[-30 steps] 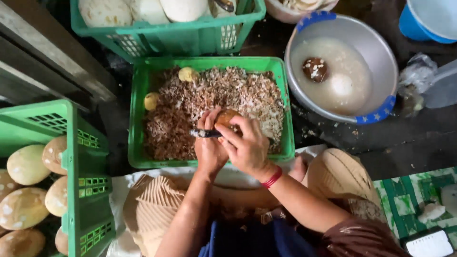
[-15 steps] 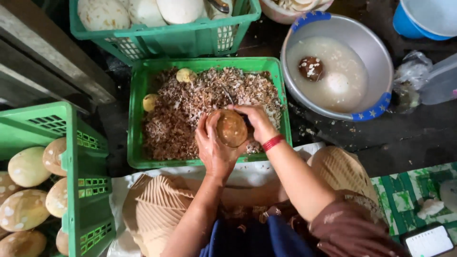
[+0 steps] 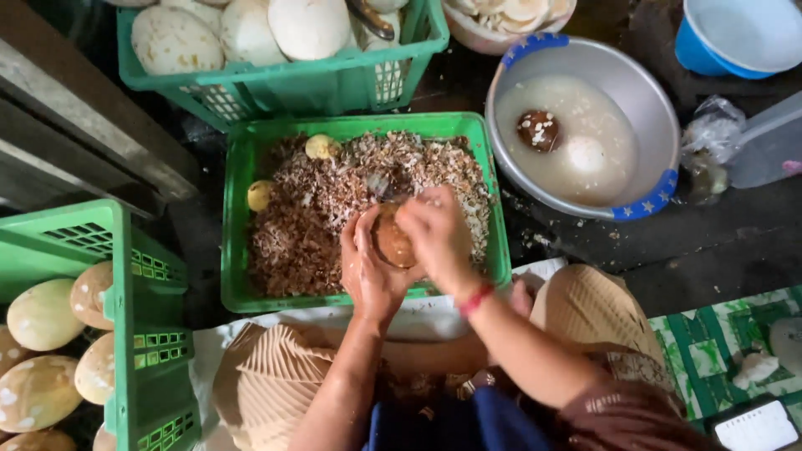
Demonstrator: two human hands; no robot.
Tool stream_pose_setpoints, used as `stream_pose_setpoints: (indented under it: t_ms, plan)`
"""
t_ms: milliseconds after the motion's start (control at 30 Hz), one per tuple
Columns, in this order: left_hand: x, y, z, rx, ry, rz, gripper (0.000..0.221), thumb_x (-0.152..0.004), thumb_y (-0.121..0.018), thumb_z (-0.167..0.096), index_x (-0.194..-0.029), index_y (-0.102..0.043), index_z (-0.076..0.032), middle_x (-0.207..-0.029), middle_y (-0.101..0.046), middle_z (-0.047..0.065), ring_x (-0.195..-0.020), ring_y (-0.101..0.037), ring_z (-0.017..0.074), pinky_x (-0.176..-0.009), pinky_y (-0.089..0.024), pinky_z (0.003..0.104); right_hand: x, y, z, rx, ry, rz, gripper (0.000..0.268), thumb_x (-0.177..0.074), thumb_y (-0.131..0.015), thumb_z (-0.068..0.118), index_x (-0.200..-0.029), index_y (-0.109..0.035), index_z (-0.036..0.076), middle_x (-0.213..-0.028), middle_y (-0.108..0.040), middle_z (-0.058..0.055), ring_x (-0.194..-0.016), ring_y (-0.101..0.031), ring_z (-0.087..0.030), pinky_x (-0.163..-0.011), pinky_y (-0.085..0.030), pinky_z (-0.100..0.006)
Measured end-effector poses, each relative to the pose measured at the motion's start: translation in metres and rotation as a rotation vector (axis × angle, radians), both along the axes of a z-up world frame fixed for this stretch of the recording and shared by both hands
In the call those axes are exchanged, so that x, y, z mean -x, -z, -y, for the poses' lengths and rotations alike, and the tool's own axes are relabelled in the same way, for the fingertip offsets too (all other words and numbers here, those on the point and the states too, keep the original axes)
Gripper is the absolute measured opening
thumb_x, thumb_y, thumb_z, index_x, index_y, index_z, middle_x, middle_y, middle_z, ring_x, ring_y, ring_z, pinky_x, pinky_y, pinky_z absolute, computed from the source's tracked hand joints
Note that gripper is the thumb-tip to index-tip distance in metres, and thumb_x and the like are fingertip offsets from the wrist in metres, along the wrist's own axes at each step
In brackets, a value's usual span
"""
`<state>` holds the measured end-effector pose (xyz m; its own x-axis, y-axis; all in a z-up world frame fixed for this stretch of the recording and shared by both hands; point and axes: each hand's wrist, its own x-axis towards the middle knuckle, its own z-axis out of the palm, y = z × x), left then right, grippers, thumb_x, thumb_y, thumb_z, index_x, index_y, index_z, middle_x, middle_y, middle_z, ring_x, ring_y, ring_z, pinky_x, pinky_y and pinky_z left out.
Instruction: The person is using a small hand tool to scrape the brown outer skin off a coconut to reveal the white meat.
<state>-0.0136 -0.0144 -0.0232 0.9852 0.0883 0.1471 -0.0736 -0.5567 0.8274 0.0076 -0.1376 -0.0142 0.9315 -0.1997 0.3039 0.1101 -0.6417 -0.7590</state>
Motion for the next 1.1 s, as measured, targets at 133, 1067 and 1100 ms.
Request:
stream_pose_setpoints:
  t_ms: [133, 1067, 1100]
  plan:
    - [-0.004, 0.069, -0.004, 0.068, 0.002, 0.103, 0.071, -0.084, -0.071, -0.052, -0.149, -0.046, -0.038, -0.147, -0.042, 0.013, -0.129, -0.056, 0.0394, -0.104, -0.049, 0.049, 0.034, 0.002, -0.019, 0.426, -0.096, 0.363, 0.031, -0.098, -0.058, 0.044, -0.124, -0.071, 0.037, -0.121, -0.057, 0.001, -0.102, -0.059, -0.023, -0.078, -0.053, -0.032]
    - [0.001, -0.015, -0.005, 0.033, 0.017, -0.073, 0.114, -0.037, -0.096, -0.044, -0.14, -0.049, -0.033, -0.143, -0.049, 0.009, -0.127, -0.059, 0.0379, -0.103, -0.05, 0.051, -0.032, 0.085, 0.021, -0.453, 0.1, -0.205, 0.025, -0.087, -0.076, 0.043, -0.084, -0.08, 0.018, -0.091, -0.068, -0.005, -0.093, -0.067, -0.025, -0.082, -0.05, -0.033]
    - [-0.003, -0.018, -0.004, 0.02, 0.023, -0.069, 0.112, -0.039, -0.096, -0.043, -0.14, -0.05, -0.031, -0.143, -0.048, 0.009, -0.127, -0.059, 0.0382, -0.103, -0.051, 0.051, -0.047, 0.099, 0.028, -0.472, 0.09, -0.256, 0.023, -0.087, -0.075, 0.042, -0.084, -0.081, 0.02, -0.091, -0.072, -0.004, -0.095, -0.068, -0.026, -0.083, -0.05, -0.035]
